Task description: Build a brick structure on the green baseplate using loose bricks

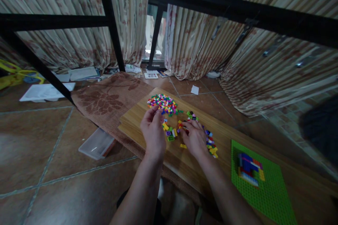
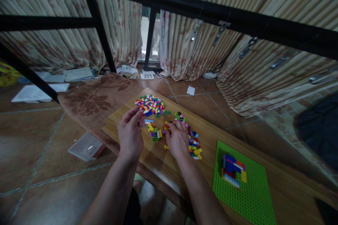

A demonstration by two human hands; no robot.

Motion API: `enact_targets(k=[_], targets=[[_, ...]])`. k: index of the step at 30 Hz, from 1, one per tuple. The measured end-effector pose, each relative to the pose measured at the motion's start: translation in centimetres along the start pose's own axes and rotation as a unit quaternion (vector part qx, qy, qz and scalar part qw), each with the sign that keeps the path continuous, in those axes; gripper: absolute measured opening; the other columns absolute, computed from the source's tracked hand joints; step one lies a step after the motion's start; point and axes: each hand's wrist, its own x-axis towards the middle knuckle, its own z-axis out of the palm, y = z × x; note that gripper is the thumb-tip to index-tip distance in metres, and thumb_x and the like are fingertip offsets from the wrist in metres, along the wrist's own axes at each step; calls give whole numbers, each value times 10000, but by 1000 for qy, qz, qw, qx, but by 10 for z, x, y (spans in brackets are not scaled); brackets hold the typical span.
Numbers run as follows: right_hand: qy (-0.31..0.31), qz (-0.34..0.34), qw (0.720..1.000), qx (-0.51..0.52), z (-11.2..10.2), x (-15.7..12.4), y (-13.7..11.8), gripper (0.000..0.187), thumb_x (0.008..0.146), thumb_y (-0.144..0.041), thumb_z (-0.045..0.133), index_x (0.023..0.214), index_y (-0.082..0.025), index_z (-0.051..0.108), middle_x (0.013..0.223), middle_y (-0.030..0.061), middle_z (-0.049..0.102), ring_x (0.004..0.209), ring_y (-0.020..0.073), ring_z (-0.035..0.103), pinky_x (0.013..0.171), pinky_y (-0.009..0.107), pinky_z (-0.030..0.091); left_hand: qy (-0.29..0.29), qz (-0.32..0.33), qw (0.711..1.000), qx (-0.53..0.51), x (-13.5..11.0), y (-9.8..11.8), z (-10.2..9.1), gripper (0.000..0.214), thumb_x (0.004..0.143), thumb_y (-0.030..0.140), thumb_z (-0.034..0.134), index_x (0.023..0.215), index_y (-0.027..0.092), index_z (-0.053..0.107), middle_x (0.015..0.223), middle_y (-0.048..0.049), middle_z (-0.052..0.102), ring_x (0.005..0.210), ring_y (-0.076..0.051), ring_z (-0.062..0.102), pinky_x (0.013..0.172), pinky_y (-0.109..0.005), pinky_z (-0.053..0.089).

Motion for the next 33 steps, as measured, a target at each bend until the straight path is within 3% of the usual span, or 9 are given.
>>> enact_targets(k=[8,13,16,21,25,28,33], targets=[[-23,-7,1000,-2,-12,-13,17,261,839,-120,508,876,-212,750,981,73,663,933,239,541,859,376,440,-3,1,1000,-3,3,0,1,204,693,220,713,883,151,685,802,-16,638,621,-70,518,590,-210,397],[16,32,999,17,-15,1,20,276,858,-128,476,875,-206,740,958,74,677,938,234,570,865,368,439,9,7,1000,1,4,0,2,189,691,214,710,864,140,691,795,-20,642,615,-67,514,589,-205,399],[7,32,998,46,-9,14,5,223,883,-191,512,918,-204,732,954,69,683,946,230,585,880,360,433,26,10,1000,-8,7,3,1,201,684,199,709,874,135,690,795,-17,647,597,-60,510,580,-201,397],[-45,-26,998,46,8,19,-36,186,870,-327,615,976,-215,718,962,66,679,955,245,569,902,368,411,52,11,998,-24,12,5,-3,234,666,182,704,894,133,687,781,-4,647,569,-47,498,544,-185,367],[-53,0,999,2,19,17,-51,138,846,-302,642,897,-204,724,925,84,670,950,265,545,876,371,409,54,7,998,-20,13,6,-3,248,661,183,707,903,134,684,773,1,642,563,-45,499,537,-180,365],[-35,22,999,14,16,15,-44,120,863,-253,614,858,-198,721,920,72,675,940,249,551,860,355,409,55,10,998,-19,13,8,-3,244,662,177,698,902,133,685,784,-4,650,560,-42,497,530,-175,362],[13,51,999,9,-9,-4,-10,125,866,-261,615,847,-187,713,897,69,676,919,242,552,864,359,403,53,13,998,-14,15,9,-3,224,661,169,701,881,129,689,791,-9,655,571,-43,499,564,-182,391]])
